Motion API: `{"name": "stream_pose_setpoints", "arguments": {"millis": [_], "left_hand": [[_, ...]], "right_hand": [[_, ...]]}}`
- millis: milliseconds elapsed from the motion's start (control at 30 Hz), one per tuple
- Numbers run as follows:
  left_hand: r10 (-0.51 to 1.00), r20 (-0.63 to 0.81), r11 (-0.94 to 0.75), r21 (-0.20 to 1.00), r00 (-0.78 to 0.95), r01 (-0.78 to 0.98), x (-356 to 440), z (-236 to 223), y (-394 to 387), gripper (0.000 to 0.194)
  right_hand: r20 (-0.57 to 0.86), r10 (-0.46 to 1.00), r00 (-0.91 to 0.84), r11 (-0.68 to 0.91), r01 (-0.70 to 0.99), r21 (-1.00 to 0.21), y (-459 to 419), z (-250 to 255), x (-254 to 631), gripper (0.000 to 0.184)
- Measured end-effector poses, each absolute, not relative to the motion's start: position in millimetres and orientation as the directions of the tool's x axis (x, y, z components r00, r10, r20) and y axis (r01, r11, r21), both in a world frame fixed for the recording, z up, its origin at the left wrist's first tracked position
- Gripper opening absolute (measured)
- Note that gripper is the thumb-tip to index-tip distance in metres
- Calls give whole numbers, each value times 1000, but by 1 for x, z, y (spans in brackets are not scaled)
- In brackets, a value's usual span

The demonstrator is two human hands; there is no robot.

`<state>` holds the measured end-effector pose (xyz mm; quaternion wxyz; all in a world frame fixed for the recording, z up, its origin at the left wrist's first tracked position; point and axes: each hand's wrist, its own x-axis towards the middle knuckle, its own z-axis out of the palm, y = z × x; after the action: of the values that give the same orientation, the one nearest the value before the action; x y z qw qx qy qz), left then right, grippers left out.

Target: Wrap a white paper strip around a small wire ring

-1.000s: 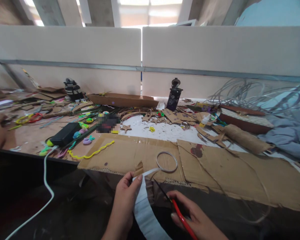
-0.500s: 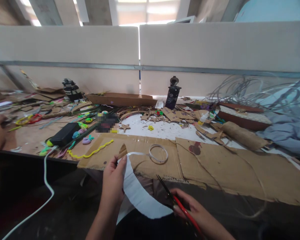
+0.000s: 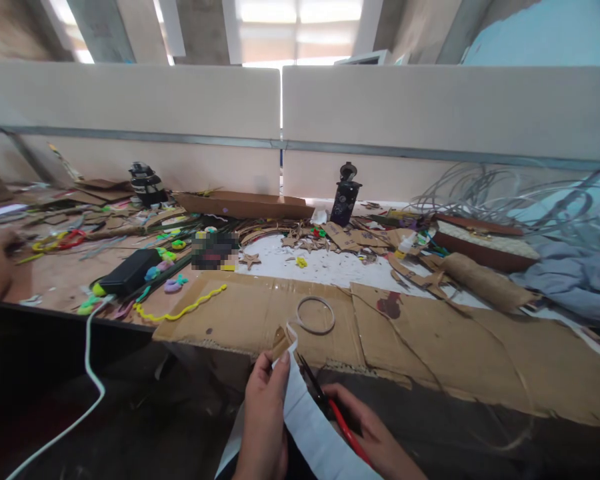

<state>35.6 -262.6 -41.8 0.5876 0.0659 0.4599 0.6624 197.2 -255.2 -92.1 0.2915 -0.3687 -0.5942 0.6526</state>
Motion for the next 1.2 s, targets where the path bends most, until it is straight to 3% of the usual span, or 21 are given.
{"name": "stream_pose_setpoints", "arguments": {"millis": [233, 700, 1200], "left_hand": [[862, -394, 101, 750, -319, -653, 38, -51, -267, 31], [841, -397, 59, 744, -369, -666, 42, -60, -266, 37], [864, -328, 35, 796, -382, -604, 44, -70, -268, 34]], "right_hand": [[-118, 823, -556, -140, 3, -990, -261, -87, 188, 38], [-30, 866, -499, 26, 104, -994, -261, -116, 194, 54], [30, 874, -485, 71, 67, -995, -263, -111, 185, 49]]}}
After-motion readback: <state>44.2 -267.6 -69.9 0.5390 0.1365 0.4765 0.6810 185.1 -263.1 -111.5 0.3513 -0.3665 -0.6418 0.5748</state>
